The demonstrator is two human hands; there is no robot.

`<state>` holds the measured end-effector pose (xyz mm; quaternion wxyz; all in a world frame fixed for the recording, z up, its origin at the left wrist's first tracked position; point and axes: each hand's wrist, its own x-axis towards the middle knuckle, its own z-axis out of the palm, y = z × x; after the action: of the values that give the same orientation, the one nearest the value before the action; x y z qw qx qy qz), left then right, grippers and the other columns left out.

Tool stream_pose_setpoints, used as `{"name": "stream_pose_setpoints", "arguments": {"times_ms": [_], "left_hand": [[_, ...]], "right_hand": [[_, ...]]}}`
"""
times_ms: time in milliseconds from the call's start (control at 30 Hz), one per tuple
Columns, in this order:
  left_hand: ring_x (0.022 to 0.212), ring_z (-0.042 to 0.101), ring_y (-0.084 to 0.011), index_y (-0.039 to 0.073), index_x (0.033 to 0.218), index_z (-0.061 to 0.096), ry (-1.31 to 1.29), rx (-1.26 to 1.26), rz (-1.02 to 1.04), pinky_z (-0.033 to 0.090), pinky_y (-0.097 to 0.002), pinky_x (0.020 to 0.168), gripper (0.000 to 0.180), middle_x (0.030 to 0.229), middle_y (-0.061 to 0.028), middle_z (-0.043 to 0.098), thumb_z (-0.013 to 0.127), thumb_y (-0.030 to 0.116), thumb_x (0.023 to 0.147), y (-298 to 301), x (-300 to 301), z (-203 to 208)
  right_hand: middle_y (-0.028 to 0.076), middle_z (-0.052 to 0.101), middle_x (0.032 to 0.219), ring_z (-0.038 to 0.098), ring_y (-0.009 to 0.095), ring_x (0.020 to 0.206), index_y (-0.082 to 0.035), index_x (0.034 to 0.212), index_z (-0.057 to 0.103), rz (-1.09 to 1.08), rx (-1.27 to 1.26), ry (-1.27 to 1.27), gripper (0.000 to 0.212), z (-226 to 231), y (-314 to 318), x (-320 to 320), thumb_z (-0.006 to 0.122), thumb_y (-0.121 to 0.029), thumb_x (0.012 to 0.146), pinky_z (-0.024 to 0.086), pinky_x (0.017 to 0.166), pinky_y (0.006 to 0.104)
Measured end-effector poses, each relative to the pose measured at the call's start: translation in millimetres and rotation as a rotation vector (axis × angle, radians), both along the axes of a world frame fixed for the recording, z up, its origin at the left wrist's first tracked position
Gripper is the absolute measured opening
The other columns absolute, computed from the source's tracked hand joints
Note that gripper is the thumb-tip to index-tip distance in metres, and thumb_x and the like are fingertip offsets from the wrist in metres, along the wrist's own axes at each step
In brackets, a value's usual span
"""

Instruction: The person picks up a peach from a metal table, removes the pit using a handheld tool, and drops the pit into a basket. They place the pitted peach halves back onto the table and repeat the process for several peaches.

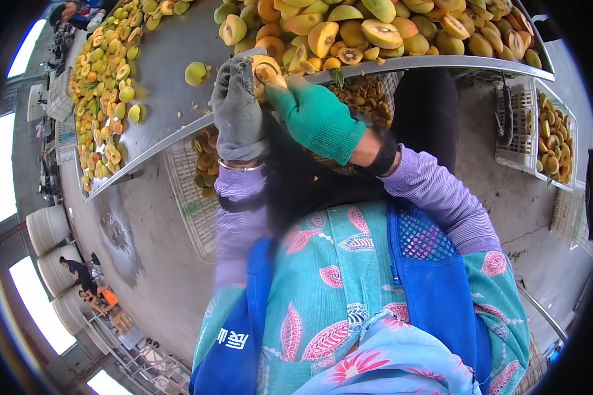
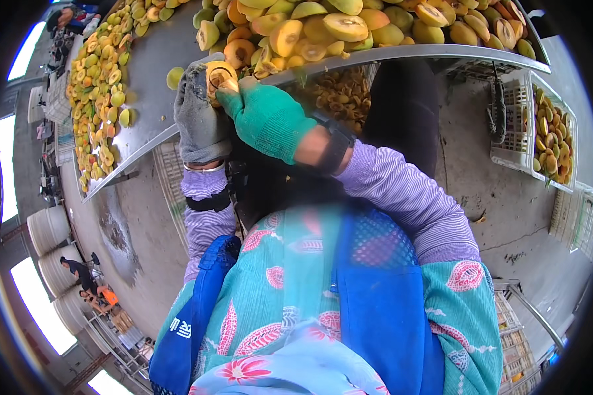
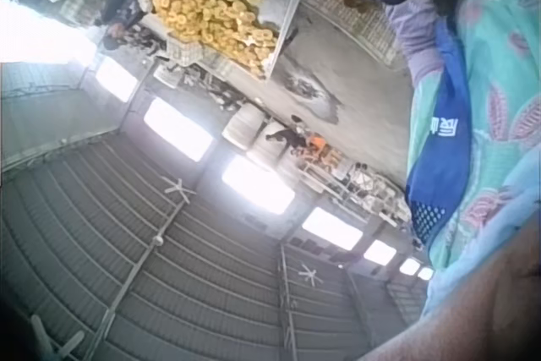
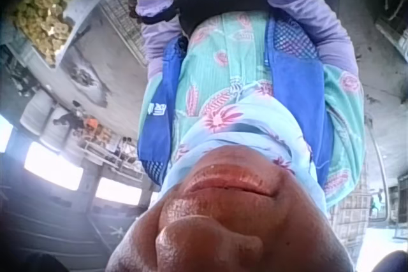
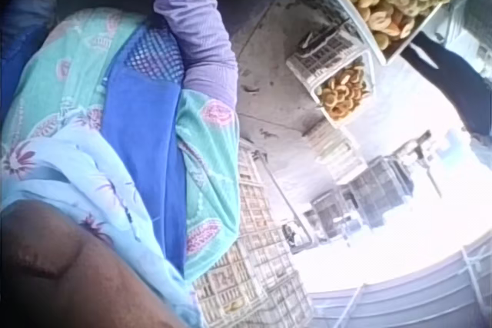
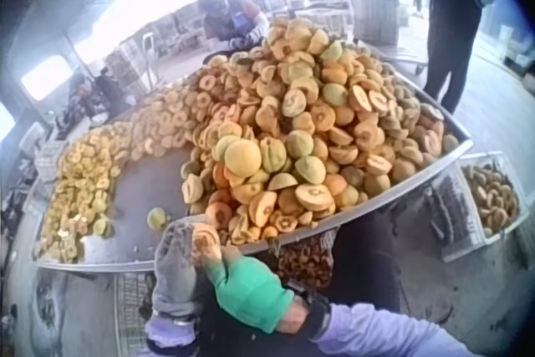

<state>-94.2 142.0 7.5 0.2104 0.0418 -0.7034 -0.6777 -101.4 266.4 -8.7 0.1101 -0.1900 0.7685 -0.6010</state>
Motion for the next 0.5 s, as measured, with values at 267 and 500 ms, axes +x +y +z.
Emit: {"name": "stream_pose_setpoints", "arguments": {"times_ms": [267, 500], "left_hand": [[0.089, 0.059, -0.0132, 0.0, 0.103, 0.062, 0.054, -0.148, 0.181, 0.047, -0.0264, 0.079, 0.027, 0.1, -0.0074, 0.064, 0.048, 0.023, 0.099, 10, -1, -5], [0.082, 0.058, -0.0102, 0.0, 0.1, 0.065, 0.126, -0.263, 0.101, 0.047, -0.0252, 0.075, 0.025, 0.095, -0.0046, 0.066, 0.051, 0.021, 0.097, 17, -2, 8]], "right_hand": [[0.021, 0.06, 0.069, 0.061, 0.036, 0.066, 0.002, 0.092, 0.054, -0.04, 0.058, 0.046, 0.039, 1, -2, 2, 0.048, -0.037, 0.096, 0.047, 0.058, 0.0438], [0.014, 0.057, 0.062, 0.054, 0.027, 0.052, 0.0, 0.09, 0.055, -0.163, -0.168, 0.039, 0.036, -16, -14, 15, 0.048, -0.035, 0.097, 0.043, 0.049, 0.0359]]}}
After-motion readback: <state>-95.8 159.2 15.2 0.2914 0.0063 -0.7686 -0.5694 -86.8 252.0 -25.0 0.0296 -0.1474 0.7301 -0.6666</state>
